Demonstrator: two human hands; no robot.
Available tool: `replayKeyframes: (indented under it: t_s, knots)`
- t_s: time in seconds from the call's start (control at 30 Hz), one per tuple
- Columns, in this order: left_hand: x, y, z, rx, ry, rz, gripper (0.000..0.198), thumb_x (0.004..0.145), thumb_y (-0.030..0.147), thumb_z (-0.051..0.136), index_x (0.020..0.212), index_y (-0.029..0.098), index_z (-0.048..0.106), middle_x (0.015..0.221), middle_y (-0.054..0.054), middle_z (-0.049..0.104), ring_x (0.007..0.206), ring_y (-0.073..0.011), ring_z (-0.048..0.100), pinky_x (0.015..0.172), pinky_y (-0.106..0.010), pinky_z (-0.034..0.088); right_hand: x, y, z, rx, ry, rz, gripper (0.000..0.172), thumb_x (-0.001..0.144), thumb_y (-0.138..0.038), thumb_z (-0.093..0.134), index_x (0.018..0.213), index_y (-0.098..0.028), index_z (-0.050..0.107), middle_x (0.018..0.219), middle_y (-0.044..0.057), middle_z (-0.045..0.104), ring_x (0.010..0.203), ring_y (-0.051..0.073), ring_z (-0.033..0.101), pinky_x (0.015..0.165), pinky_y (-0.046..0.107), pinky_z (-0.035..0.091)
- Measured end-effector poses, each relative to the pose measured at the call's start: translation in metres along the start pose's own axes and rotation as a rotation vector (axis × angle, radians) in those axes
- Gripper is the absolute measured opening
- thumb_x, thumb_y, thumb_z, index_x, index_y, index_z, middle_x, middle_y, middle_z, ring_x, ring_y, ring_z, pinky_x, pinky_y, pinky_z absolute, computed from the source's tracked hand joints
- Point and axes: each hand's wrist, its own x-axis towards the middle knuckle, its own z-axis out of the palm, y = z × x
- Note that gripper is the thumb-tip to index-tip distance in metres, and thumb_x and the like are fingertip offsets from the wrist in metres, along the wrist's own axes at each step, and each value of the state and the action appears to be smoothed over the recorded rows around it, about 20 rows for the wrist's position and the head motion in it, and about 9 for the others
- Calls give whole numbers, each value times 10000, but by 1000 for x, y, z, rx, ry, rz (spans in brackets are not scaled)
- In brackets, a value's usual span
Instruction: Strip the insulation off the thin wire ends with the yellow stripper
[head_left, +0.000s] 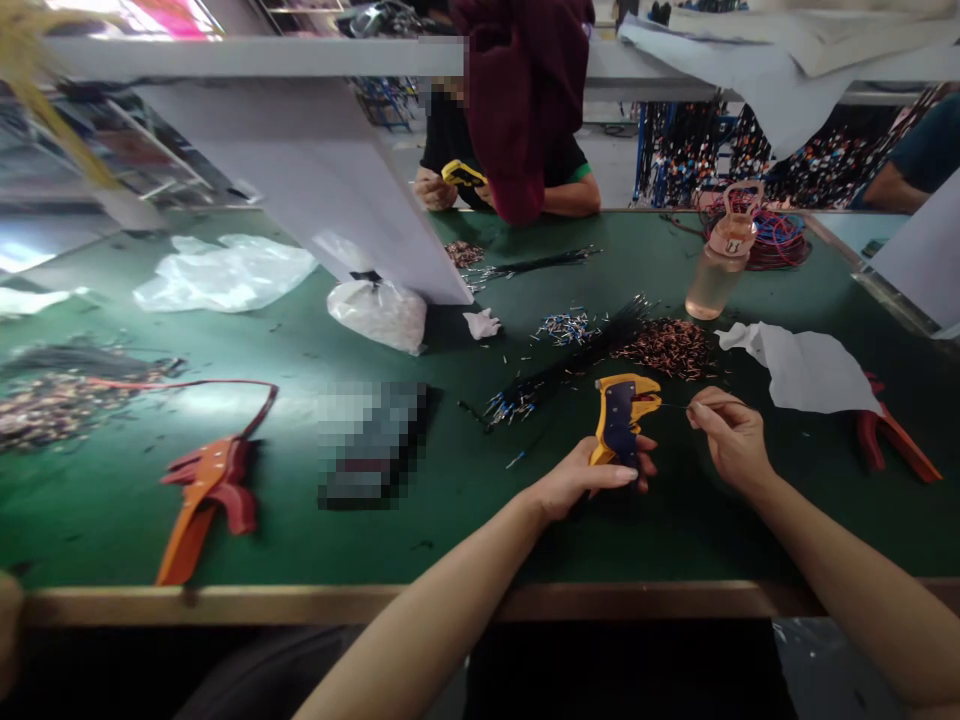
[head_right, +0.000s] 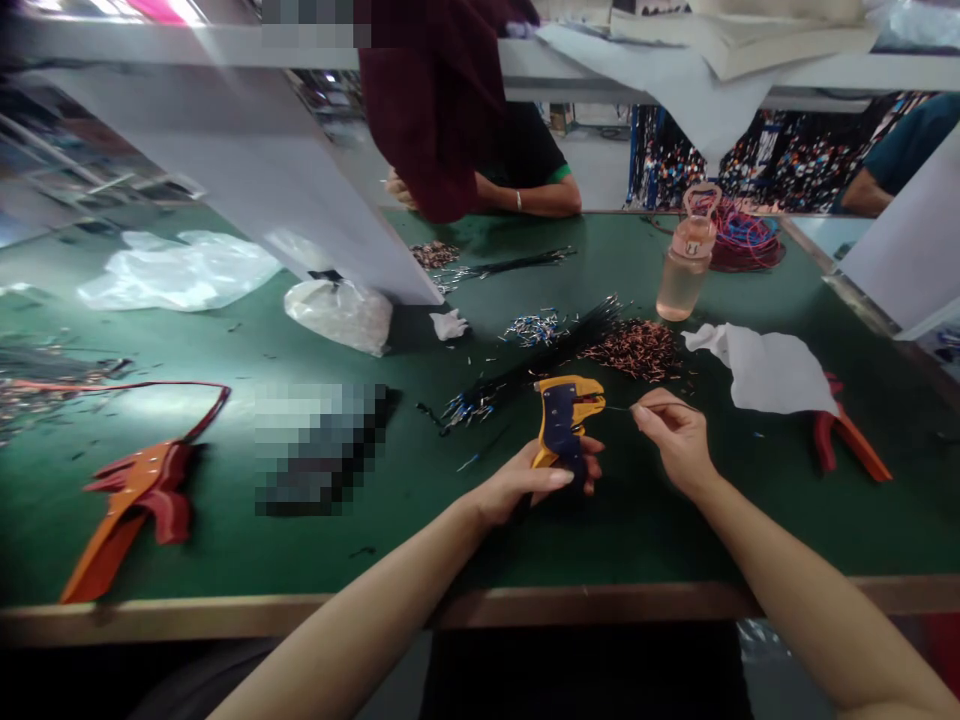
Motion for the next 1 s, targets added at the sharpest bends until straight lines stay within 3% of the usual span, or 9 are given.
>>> replayKeyframes:
  t_s: [0.7,1.0]
  knots:
    - [-5,4,6,137,-66,19,502,683,405,829,1080,128,693,812,-48,683,753,-189,638,784,-343,456,-3,3,7,-41,5,108,290,781,-496,761,712,-219,711,695,22,616,607,151,520,526,288,431]
    - [-7,6,11,148,-12,7,490,663,456,841,993,119,708,720,-29,663,654,-158,613,710,-320,474,-2,-1,9,-4,-5,125,283,754,-472,786,665,-220,693,683,14,604,605,150,518,534,290,429]
